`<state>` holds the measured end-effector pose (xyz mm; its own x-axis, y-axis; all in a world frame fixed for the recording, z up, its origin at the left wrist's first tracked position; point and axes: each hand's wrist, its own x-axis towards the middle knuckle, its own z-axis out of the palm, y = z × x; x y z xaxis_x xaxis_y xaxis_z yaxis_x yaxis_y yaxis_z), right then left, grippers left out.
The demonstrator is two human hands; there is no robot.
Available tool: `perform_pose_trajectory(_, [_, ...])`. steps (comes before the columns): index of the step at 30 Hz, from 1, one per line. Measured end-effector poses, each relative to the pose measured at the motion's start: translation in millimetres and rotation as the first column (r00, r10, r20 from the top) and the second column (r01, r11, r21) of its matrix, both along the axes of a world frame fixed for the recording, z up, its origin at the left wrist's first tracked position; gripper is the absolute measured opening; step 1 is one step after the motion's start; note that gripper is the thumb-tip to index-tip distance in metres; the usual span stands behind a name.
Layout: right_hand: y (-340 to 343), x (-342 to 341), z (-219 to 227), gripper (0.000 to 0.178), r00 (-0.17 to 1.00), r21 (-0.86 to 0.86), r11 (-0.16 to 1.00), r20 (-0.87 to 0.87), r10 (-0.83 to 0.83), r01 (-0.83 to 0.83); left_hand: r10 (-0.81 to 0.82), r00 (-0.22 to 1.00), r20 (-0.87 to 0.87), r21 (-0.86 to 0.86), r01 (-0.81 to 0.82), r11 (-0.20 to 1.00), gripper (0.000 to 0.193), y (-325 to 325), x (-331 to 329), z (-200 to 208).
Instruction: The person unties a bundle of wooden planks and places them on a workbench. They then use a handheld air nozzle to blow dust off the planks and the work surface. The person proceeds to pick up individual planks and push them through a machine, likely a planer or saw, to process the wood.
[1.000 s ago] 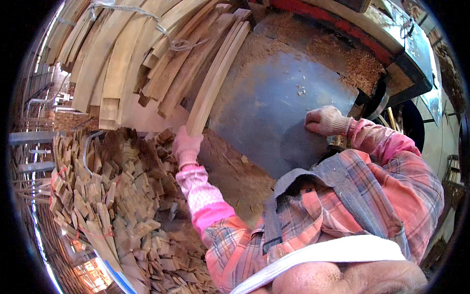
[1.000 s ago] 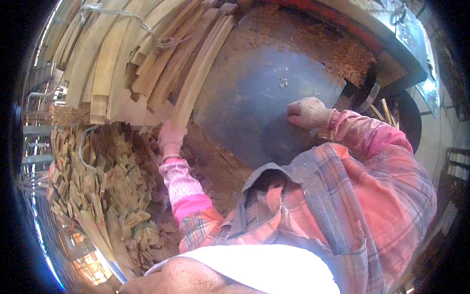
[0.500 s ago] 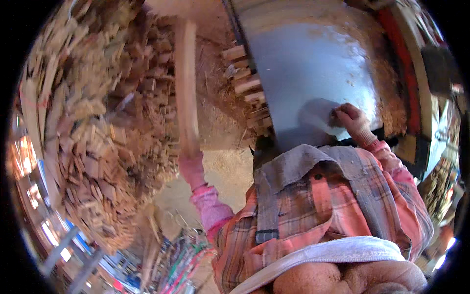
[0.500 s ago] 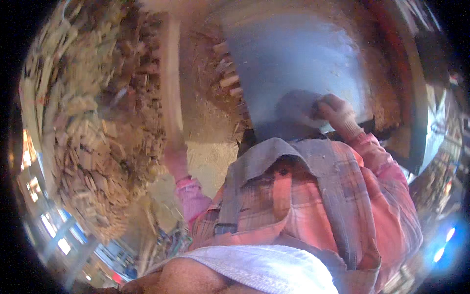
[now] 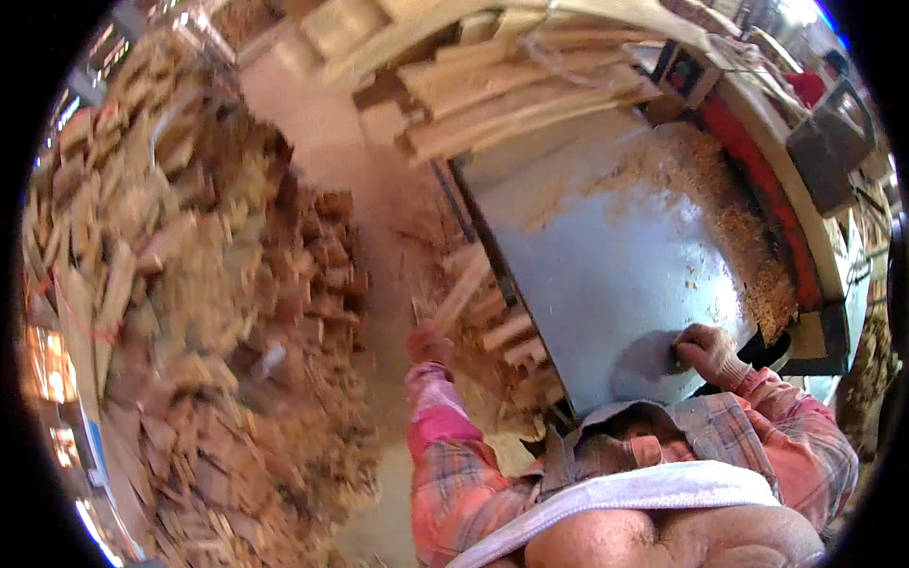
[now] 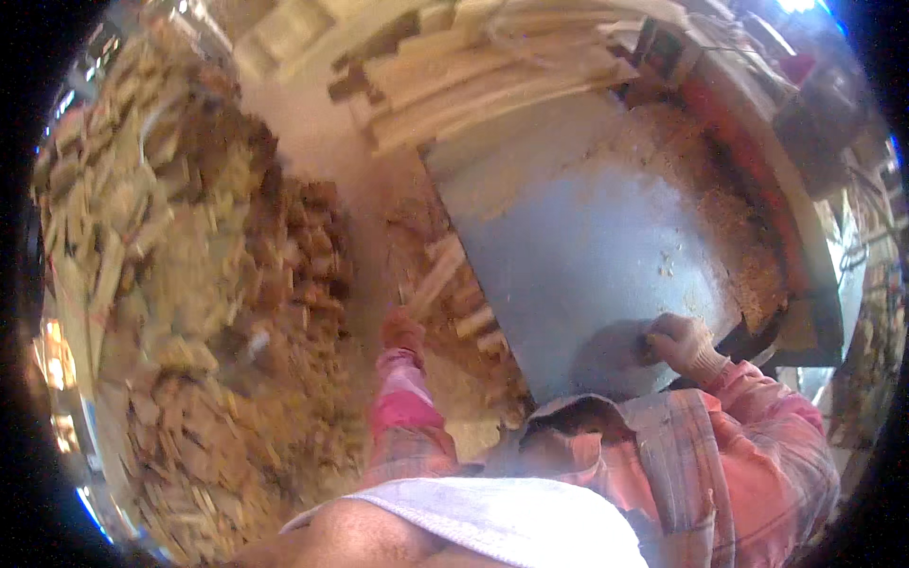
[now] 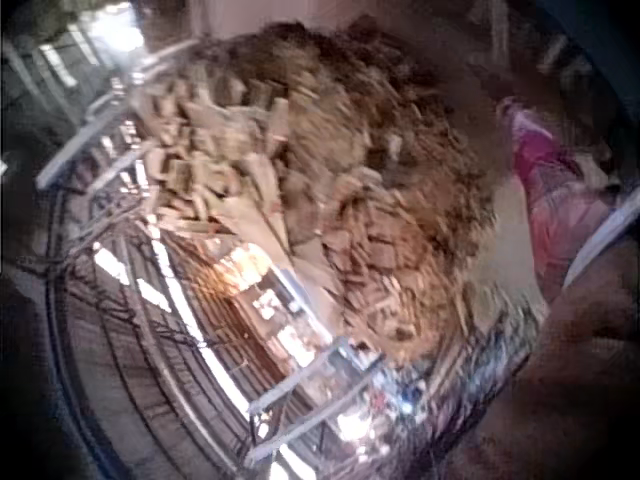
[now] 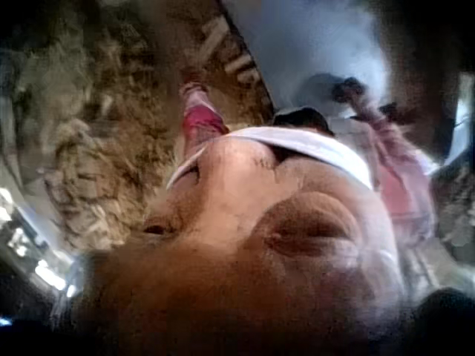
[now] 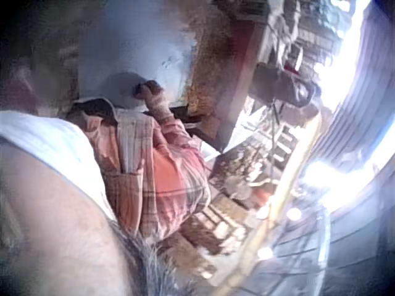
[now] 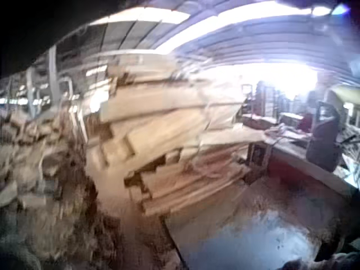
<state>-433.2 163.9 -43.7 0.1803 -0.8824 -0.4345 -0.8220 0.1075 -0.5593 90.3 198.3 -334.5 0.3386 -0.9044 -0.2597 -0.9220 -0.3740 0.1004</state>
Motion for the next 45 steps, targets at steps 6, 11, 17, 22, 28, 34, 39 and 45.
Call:
perform_pose_trajectory(6, [1,-2,5,0.026,0.997,0.048,0.999,-0.078,0.014,-0.01,0.236,0.932,-0.274,-0.503,-0.348,0.791,0.048,-126,-22,144])
perform_pose_trajectory(11, [-18,19,41,0.028,0.996,0.157,0.984,0.01,0.088,-0.089,0.05,0.805,-0.591,-0.715,-0.552,0.43,0.068,-159,18,355])
perform_pose_trajectory(17, [-205,111,156,0.024,0.88,-0.797,0.415,-0.288,0.378,-0.44,-0.434,0.359,-0.827,-0.485,-0.845,0.225,0.079,-219,45,451])
perform_pose_trajectory(22, [-315,221,322,0.033,0.958,-0.959,0.182,-0.177,0.225,-0.22,-0.42,0.327,-0.847,-0.478,-0.814,0.331,0.071,-238,64,463])
perform_pose_trajectory(28, [-388,266,376,0.034,0.995,-0.969,0.243,-0.021,0.097,-0.044,-0.542,0.078,-0.837,-0.367,-0.815,0.449,0.07,-241,43,490])
perform_pose_trajectory(34, [-378,264,363,0.033,0.995,-0.94,0.332,-0.056,0.085,-0.082,-0.491,0.161,-0.856,-0.391,-0.823,0.412,0.08,-216,41,481])
perform_pose_trajectory(39, [-350,226,336,0.035,0.982,-0.859,0.479,-0.126,0.142,-0.18,-0.414,-0.022,-0.91,-0.134,-0.93,0.343,0.081,-184,-35,470])
perform_pose_trajectory(45, [-259,180,290,0.03,0.954,-0.849,0.511,0.027,0.298,-0.136,-0.576,-0.059,-0.816,-0.167,-0.928,0.333,0.084,-139,-41,423])
